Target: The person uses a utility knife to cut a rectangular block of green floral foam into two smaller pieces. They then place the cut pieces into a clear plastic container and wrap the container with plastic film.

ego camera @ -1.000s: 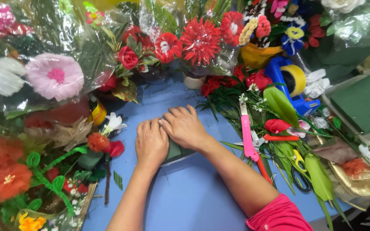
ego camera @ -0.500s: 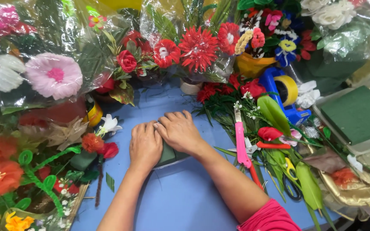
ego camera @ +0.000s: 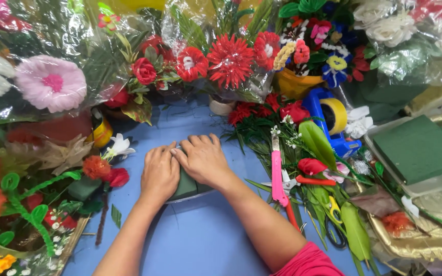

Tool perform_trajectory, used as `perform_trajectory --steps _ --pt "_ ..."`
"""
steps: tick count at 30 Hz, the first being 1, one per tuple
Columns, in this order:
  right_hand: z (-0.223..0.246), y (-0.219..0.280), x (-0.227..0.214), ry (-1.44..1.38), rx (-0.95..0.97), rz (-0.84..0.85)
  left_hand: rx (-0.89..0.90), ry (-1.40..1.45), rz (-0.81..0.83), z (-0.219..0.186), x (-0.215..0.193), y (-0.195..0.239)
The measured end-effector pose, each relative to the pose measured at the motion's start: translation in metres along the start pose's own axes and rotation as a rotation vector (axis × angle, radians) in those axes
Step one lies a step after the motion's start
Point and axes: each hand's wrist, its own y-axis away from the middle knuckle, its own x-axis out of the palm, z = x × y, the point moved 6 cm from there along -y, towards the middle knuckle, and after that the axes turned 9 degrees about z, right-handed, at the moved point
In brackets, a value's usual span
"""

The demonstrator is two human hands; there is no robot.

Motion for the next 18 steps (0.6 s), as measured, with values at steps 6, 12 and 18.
perform_trajectory --steps 6,12,18 --pt "-0.0015 -0.0014 0.0060 0.001 0.018 0.042 -0.030 0.020 0.037 0.0001 -0.0012 0.0020" --pt "-0.0029 -0.0009 0.0049 -0.017 0.008 0.045 -0.049 0.020 0.060 -0.0018 -0.0026 0.0016" --pt "-0.0018 -0.0010 0.0015 -0.028 0.001 0.036 -0.033 0.012 0.054 -0.0015 -0.0024 0.0004"
